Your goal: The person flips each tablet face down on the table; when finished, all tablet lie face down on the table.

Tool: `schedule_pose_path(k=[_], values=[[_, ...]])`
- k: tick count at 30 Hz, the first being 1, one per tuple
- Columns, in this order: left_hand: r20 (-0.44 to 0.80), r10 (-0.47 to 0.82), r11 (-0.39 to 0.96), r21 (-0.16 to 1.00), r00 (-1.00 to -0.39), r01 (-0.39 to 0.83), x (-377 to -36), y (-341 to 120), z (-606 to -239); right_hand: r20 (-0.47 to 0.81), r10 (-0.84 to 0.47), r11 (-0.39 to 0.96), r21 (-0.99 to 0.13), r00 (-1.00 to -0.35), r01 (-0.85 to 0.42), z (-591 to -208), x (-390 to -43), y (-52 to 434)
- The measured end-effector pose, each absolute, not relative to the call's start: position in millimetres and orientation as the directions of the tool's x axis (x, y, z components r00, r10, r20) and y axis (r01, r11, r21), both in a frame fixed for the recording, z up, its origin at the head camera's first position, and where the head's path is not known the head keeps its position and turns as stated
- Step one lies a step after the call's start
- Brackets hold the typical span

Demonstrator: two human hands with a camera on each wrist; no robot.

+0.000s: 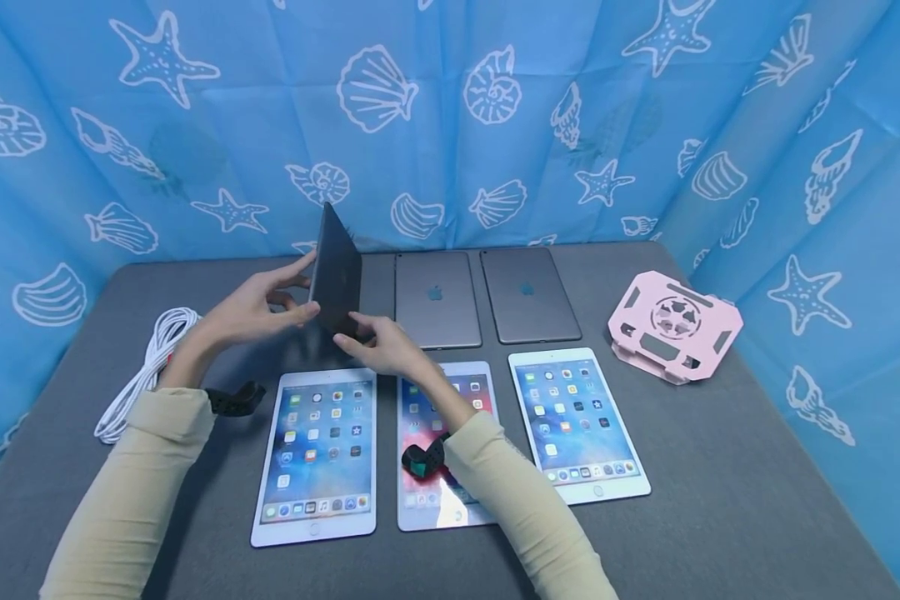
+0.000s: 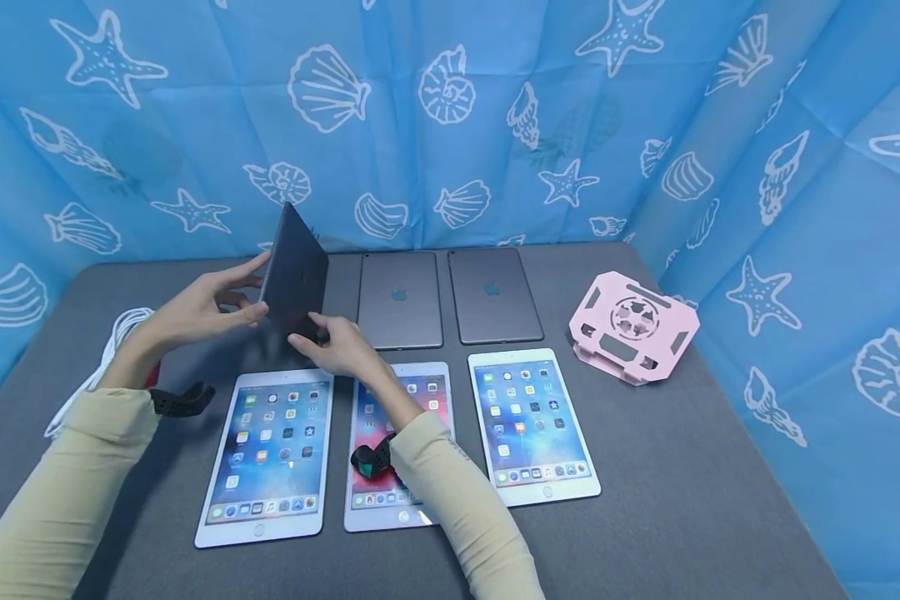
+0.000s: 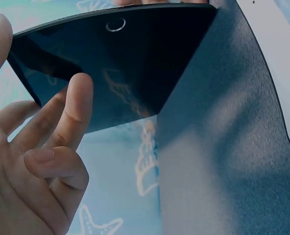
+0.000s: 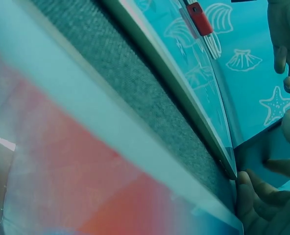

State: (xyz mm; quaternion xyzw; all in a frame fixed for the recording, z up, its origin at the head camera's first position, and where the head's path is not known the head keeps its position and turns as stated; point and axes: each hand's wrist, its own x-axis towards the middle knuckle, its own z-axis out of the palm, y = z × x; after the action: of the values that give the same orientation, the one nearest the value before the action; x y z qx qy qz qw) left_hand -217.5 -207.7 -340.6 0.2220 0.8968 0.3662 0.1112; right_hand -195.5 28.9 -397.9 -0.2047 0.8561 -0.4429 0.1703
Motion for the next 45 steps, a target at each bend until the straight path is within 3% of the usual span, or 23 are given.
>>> schedule_pose_path(k=[17,30,45], values=[[-0.005,0.439,0.623,0.723,-0.899,0.3,-215,-227,-348,-0.133,-0.454,0.584,-0.791,-0.881,-0.181,-401,-195,25],[-0.069,0.348,0.705,0.677,-0.935,0.212,-214,-234,-355,-0.124,-0.409,0.646,-0.739,-0.904,-0.192,-400,-193,23],[-0.123,0.364,0.714,0.673,-0.923,0.193,-221,-246,-390,-0.099,-0.327,0.707,-0.686,-0.94,-0.173,-400,-194,23]])
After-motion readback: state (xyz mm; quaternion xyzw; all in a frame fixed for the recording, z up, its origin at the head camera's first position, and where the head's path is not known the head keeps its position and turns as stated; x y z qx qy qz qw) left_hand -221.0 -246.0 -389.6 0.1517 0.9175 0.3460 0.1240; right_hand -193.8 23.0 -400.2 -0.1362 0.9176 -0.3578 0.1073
